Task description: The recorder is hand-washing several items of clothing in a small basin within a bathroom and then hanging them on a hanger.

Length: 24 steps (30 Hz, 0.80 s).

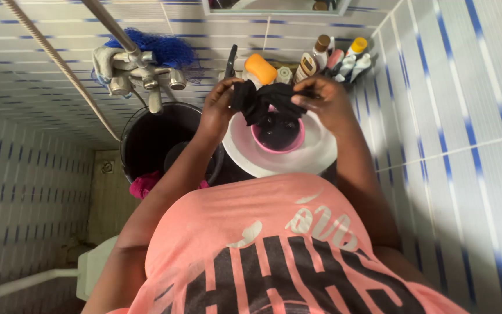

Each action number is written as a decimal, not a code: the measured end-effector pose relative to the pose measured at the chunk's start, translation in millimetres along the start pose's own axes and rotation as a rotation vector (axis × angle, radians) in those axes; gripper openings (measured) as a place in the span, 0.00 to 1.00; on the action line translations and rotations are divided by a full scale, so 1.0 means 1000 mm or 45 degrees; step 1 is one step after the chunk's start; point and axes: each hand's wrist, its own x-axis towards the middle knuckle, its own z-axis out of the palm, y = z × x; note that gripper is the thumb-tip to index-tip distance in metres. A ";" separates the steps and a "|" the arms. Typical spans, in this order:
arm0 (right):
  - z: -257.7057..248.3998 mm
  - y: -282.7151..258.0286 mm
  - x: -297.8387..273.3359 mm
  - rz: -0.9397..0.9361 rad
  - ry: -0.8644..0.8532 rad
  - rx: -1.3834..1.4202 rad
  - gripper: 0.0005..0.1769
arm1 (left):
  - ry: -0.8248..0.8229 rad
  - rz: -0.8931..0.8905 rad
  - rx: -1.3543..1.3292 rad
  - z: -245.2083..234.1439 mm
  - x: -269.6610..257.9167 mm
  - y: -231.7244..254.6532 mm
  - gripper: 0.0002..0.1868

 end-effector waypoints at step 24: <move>-0.032 -0.024 -0.029 -0.146 -0.006 -0.468 0.08 | -0.047 0.297 -0.216 0.003 0.007 0.063 0.23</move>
